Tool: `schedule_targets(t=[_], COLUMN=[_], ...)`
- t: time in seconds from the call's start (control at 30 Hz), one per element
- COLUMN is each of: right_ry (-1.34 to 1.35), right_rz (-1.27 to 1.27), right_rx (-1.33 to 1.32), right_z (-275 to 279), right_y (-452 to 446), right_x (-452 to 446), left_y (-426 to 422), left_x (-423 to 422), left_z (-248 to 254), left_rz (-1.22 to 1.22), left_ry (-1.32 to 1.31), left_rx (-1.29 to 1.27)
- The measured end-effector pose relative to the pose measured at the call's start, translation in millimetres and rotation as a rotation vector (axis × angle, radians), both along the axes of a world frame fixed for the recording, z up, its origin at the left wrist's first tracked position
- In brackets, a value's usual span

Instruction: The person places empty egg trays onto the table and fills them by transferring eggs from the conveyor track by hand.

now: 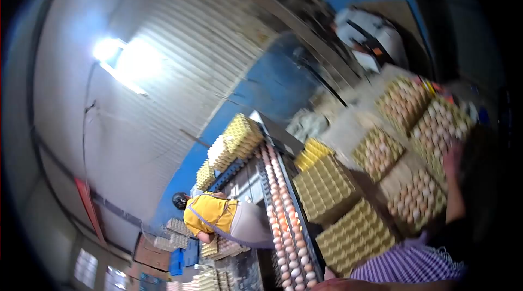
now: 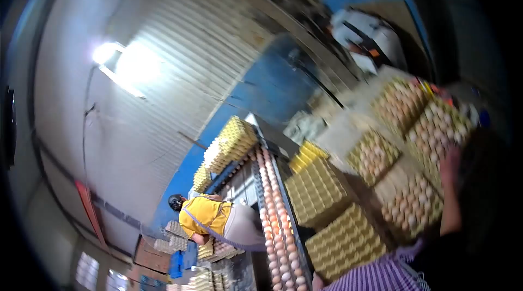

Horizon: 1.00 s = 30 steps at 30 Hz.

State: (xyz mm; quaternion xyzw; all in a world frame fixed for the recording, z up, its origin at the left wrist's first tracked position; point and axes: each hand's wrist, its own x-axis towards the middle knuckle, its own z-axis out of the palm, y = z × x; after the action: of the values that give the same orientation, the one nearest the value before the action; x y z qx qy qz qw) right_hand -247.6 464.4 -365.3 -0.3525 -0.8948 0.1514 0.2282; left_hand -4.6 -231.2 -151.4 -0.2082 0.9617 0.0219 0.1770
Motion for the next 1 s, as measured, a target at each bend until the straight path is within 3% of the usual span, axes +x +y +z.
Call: schedule_targets(t=[0.03, 0.07, 0.1, 0.13, 0.17, 0.2, 0.23, 0.4, 0.43, 0.5, 0.57, 0.63, 0.7, 0.73, 0.8, 0.83, 0.9, 0.93, 0.97, 1.0], right_ry=[-0.103, 0.09, -0.076, 0.075, 0.102, 0.21, 0.015, -0.179, -0.187, -0.039, -0.274, -0.01, 0.064, -0.175, -0.12, 0.006, 0.021, -0.206, -0.296, -0.326], right_rz=[0.021, 0.007, 0.084, 0.124, 0.237, 0.291, 0.365, 1.221, 1.211, 1.601, 1.56, 1.76, 1.952, 1.978, 2.022, 2.002, 1.99, 1.951, 1.684, 1.677], right_rx=[-0.096, 0.112, -0.257, -0.098, -0.131, -0.019, -0.246, -0.067, -0.029, 0.247, 0.011, 0.234, 0.747, 0.749, 0.755, 0.787, 0.629, 0.689, 0.113, 0.16], right_z=[13, -18, 106, 44, -1, -2, 0, 147, 130, 81, 210, 117, 138, 139, 142, 132, 131, 134, 134, 136], right_y=[-13, -26, -79, -90, -107, -146, -174, -307, -317, -337, -355, -358, -363, -372, -376, -376, -372, -370, -372, -370], right_x=[2, 1, 35, 26, 19, 23, 28, 89, 85, 75, 143, 114, 113, 111, 104, 99, 101, 102, 110, 105], left_y=[3, 7, 10, 15, 19, 23, 26, 44, 49, 60, 72, 84, 94, 97, 103, 104, 101, 98, 102, 105], left_x=[-1, -4, -6, -7, -6, -5, -5, 8, 13, 23, 33, 42, 51, 54, 48, 46, 47, 45, 45, 45], left_z=[-2, -3, -5, -7, -9, -12, -14, -34, -41, -53, -70, -92, -118, -120, -159, -175, -171, -129, -138, -139], left_rz=[0.003, 0.009, 0.011, 0.016, 0.015, 0.014, 0.013, 0.027, 0.034, 0.052, 0.082, 0.106, 0.11, 0.128, 0.477, 0.461, 0.424, 0.567, 0.534, 0.53], left_ry=[0.035, 0.066, 0.098, 0.127, 0.155, 0.182, 0.21, 0.336, 0.364, 0.418, 0.481, 0.55, 0.604, 0.622, 0.679, 0.77, 0.813, 0.726, 0.755, 0.819], left_rx=[0.009, 0.027, 0.038, 0.054, 0.069, 0.083, 0.101, 0.184, 0.205, 0.245, 0.286, 0.31, 0.264, 0.24, 0.486, 0.46, 0.532, 0.724, 0.616, 0.617])
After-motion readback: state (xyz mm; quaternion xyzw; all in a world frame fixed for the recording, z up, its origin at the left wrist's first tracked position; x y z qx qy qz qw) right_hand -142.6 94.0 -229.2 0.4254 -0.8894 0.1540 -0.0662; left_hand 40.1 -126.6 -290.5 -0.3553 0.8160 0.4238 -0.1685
